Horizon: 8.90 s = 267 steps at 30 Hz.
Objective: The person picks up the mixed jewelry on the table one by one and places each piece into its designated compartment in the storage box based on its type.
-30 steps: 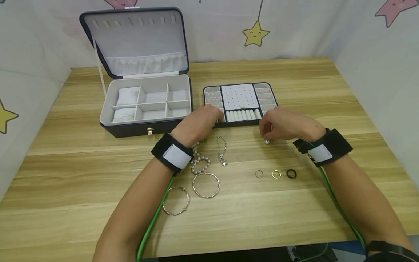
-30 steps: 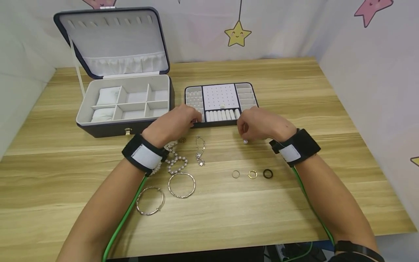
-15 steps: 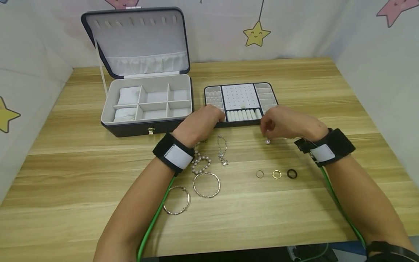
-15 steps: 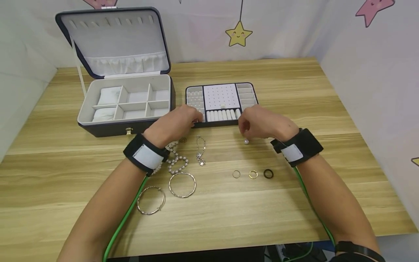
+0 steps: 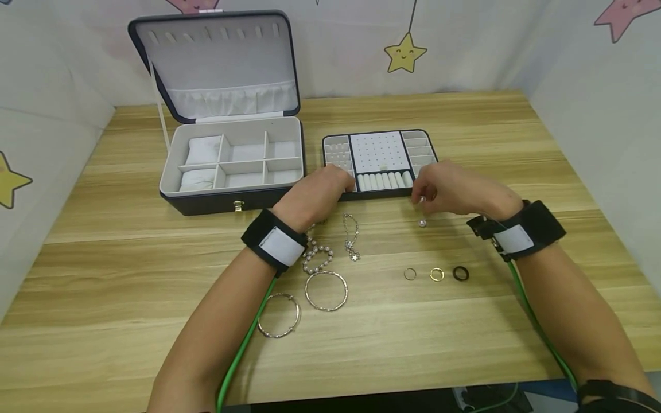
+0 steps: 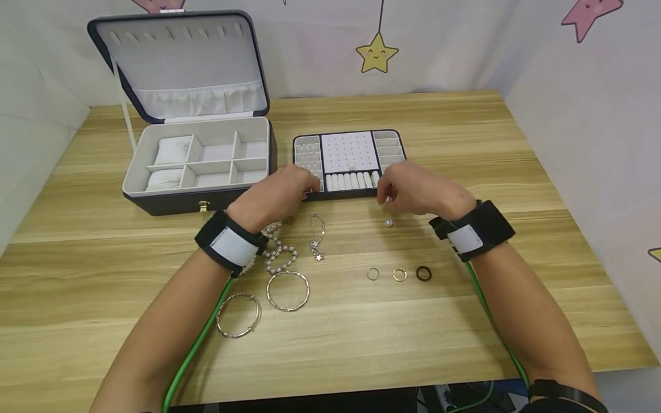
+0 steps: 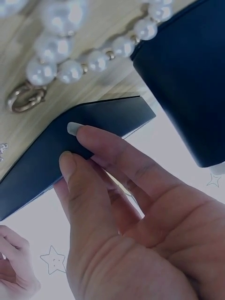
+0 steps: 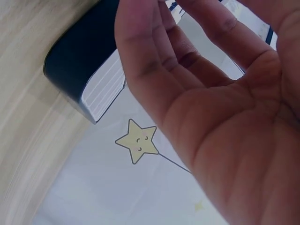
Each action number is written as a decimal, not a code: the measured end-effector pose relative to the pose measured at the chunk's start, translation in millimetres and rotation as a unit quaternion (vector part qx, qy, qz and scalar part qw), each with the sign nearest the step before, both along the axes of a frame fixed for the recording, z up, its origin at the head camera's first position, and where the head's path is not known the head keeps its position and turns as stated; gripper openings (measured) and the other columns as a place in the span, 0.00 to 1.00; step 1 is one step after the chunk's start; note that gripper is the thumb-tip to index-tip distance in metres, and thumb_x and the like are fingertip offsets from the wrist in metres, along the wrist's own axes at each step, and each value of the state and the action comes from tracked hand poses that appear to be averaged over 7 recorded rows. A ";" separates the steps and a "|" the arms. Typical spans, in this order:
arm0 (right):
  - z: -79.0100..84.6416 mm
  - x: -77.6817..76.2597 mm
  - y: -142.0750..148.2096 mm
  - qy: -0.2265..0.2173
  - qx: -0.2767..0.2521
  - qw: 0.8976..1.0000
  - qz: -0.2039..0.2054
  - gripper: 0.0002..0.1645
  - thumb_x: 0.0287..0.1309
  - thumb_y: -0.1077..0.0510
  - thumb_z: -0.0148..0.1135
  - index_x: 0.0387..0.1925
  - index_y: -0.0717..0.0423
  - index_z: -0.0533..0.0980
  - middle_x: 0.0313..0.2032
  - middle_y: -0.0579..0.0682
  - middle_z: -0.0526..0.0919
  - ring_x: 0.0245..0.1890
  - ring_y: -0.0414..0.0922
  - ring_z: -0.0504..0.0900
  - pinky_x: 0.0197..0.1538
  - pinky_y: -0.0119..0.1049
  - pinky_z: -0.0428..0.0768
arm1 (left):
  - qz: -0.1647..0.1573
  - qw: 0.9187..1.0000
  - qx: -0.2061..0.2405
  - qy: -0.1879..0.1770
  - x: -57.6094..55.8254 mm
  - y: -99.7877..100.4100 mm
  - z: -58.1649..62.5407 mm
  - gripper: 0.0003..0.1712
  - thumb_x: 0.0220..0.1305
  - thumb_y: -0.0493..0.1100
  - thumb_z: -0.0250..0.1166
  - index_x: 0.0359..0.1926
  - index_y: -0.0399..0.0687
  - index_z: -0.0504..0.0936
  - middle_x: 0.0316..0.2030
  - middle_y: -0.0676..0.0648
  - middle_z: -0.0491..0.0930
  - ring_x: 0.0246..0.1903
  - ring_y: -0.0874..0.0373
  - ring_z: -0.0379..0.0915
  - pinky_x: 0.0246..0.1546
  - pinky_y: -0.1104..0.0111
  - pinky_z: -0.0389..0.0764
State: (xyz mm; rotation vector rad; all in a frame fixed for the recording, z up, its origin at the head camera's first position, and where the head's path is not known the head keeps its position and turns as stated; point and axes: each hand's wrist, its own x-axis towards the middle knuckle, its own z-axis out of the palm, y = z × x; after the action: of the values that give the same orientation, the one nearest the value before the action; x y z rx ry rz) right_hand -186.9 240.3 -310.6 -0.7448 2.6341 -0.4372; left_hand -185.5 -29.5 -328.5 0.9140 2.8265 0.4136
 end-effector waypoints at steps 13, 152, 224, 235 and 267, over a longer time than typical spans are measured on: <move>5.3 0.1 1.4 0.048 -0.021 0.999 0.010 0.11 0.59 0.70 0.65 0.40 0.58 0.87 0.42 0.54 0.85 0.38 0.46 0.81 0.42 0.41 0.82 | -0.002 1.000 -0.005 0.009 0.8 0.6 0.3 0.16 0.71 0.27 0.55 0.36 0.45 0.87 0.36 0.47 0.83 0.38 0.57 0.73 0.38 0.62 0.77; -3.2 -14.2 -16.1 0.158 -0.066 0.983 -0.062 0.11 0.62 0.67 0.67 0.46 0.65 0.85 0.43 0.60 0.87 0.43 0.53 0.85 0.46 0.49 0.83 | 0.003 1.000 -0.022 0.014 3.2 2.8 -0.1 0.16 0.73 0.29 0.54 0.47 0.45 0.87 0.47 0.45 0.87 0.46 0.54 0.81 0.46 0.58 0.84; -4.6 9.1 -19.7 -0.041 0.094 0.994 0.044 0.12 0.50 0.71 0.72 0.27 0.52 0.80 0.29 0.46 0.82 0.32 0.44 0.77 0.37 0.37 0.78 | 0.001 0.999 -0.034 0.026 6.0 3.7 0.3 0.16 0.72 0.28 0.54 0.45 0.45 0.87 0.47 0.45 0.87 0.48 0.54 0.82 0.46 0.58 0.84; -4.1 6.1 -19.1 -0.009 0.055 0.996 0.063 0.10 0.54 0.71 0.68 0.32 0.54 0.83 0.33 0.48 0.86 0.35 0.43 0.81 0.43 0.40 0.83 | 0.000 0.999 -0.030 0.025 4.4 3.3 -0.3 0.16 0.73 0.28 0.54 0.47 0.45 0.87 0.48 0.45 0.87 0.49 0.54 0.82 0.48 0.59 0.84; -5.7 -12.5 -17.8 0.092 -0.078 0.993 0.001 0.04 0.64 0.66 0.66 0.38 0.59 0.84 0.37 0.53 0.88 0.38 0.46 0.85 0.45 0.45 0.85 | 0.001 0.999 -0.030 0.025 4.3 3.2 -4.6 0.18 0.73 0.28 0.54 0.50 0.45 0.87 0.51 0.44 0.87 0.52 0.52 0.83 0.50 0.59 0.85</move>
State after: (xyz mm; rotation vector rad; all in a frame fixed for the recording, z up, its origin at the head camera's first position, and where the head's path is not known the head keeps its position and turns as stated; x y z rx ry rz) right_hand -199.4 222.5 -316.3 -0.8753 2.7927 -0.6055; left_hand -181.2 -26.3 -333.1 0.9234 2.8685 0.3094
